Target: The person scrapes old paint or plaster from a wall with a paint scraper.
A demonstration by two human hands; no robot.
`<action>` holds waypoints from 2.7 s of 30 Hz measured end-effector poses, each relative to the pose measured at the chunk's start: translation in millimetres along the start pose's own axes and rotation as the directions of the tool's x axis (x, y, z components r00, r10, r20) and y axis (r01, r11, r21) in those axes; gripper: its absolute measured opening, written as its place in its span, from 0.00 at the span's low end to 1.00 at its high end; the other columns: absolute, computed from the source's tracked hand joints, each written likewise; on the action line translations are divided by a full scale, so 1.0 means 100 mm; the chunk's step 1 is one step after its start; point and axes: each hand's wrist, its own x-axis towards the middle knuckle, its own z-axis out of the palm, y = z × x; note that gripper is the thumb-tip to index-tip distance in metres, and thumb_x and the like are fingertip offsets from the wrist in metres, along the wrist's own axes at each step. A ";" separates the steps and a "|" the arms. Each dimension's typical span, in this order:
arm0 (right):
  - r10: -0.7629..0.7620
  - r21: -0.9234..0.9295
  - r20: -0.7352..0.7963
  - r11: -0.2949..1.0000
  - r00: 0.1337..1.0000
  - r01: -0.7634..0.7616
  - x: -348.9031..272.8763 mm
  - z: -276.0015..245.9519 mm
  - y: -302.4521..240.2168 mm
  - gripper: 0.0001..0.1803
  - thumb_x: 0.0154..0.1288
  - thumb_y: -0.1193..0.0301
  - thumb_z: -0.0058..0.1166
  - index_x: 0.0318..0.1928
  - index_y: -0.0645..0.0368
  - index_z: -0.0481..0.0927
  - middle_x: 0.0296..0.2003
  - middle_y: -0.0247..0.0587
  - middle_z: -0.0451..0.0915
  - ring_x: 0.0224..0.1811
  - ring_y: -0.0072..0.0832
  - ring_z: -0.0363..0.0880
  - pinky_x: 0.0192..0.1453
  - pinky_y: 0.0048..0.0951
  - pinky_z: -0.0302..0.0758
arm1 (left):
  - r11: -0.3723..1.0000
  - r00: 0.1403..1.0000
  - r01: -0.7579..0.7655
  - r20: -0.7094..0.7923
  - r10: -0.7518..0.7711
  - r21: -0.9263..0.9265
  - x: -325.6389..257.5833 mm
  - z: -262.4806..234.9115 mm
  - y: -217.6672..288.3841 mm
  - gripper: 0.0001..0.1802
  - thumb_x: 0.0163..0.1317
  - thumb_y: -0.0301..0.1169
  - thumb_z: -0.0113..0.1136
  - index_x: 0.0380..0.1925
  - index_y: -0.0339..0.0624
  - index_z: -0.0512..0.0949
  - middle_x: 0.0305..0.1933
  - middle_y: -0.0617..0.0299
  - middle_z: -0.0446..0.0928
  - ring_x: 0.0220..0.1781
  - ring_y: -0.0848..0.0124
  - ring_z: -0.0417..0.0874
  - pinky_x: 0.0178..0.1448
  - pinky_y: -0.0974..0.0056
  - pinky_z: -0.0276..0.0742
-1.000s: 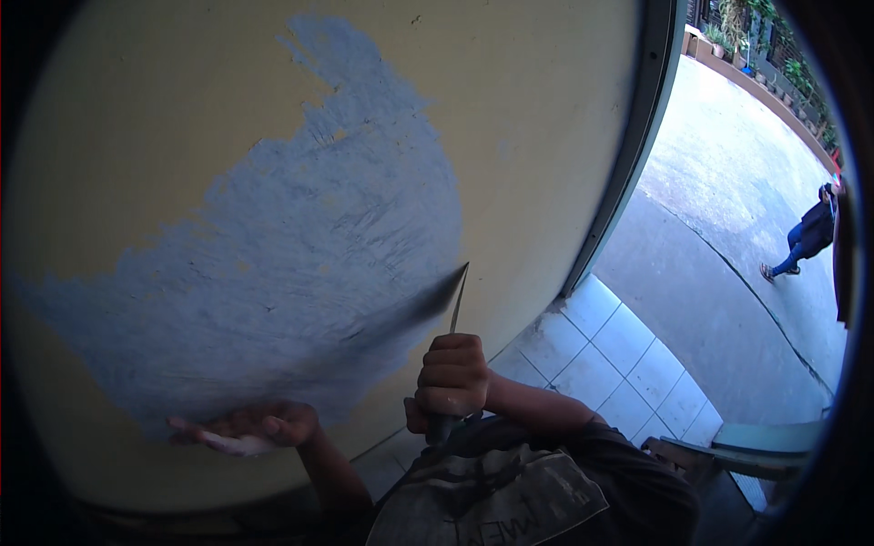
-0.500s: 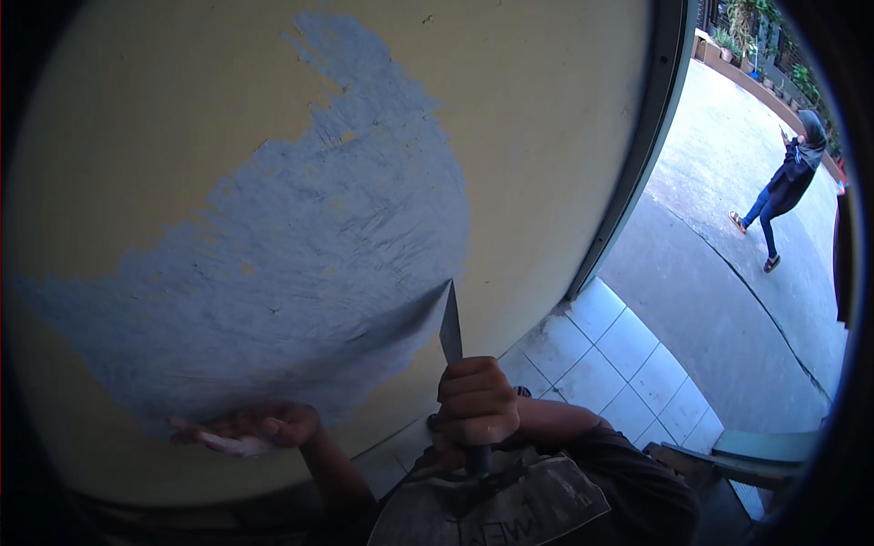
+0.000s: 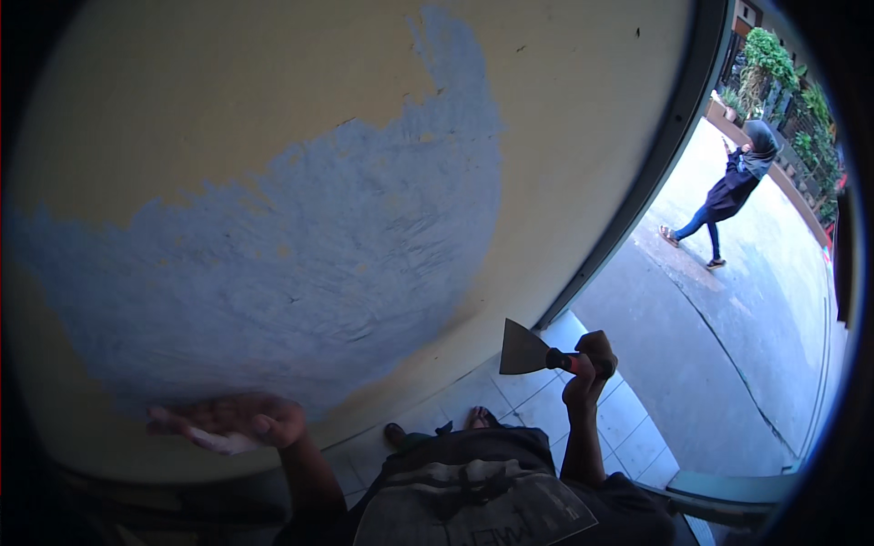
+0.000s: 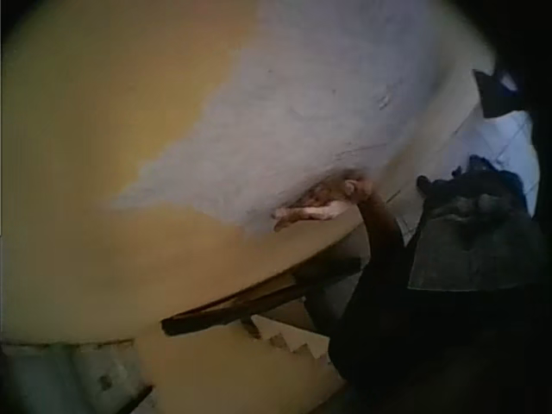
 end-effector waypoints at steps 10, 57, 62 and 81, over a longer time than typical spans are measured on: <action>0.364 0.605 -0.105 0.762 0.925 -0.231 -0.23 -1.26 -0.12 0.18 0.62 0.61 0.47 0.47 0.59 0.68 0.25 0.45 0.80 0.24 0.33 0.82 0.23 0.26 0.78 | 0.999 0.987 0.037 -0.160 -0.033 0.027 -0.12 -0.54 0.12 0.35 0.65 0.43 0.33 0.67 0.30 0.50 0.72 0.37 0.48 0.75 0.48 0.44 0.75 0.44 0.34; 0.395 0.207 0.776 0.576 0.491 -0.791 0.19 0.58 -0.11 0.26 0.71 0.48 0.40 0.32 0.61 0.67 0.15 0.27 0.65 0.13 0.13 0.62 0.15 0.19 0.60 | 0.984 0.981 0.164 -0.114 -0.157 0.062 -0.25 -0.17 0.02 0.32 0.66 0.40 0.30 0.65 0.29 0.53 0.72 0.41 0.48 0.76 0.51 0.45 0.76 0.49 0.38; 0.449 0.138 0.742 0.626 0.499 -0.767 0.21 0.57 -0.25 0.27 0.71 0.47 0.40 0.33 0.62 0.68 0.16 0.27 0.65 0.13 0.13 0.62 0.15 0.19 0.60 | 0.953 0.945 0.297 -0.161 -0.284 0.063 -0.13 -0.02 0.18 0.32 0.67 0.39 0.34 0.66 0.30 0.53 0.73 0.47 0.47 0.76 0.54 0.43 0.75 0.48 0.37; 0.399 0.205 0.717 0.663 0.572 -0.720 0.33 0.61 -0.46 0.26 0.70 0.48 0.43 0.31 0.61 0.69 0.15 0.28 0.66 0.13 0.13 0.62 0.16 0.18 0.61 | 0.971 0.966 0.220 -0.157 -0.204 0.091 -0.14 -0.05 0.10 0.33 0.66 0.41 0.30 0.67 0.31 0.52 0.73 0.45 0.47 0.76 0.53 0.44 0.75 0.46 0.37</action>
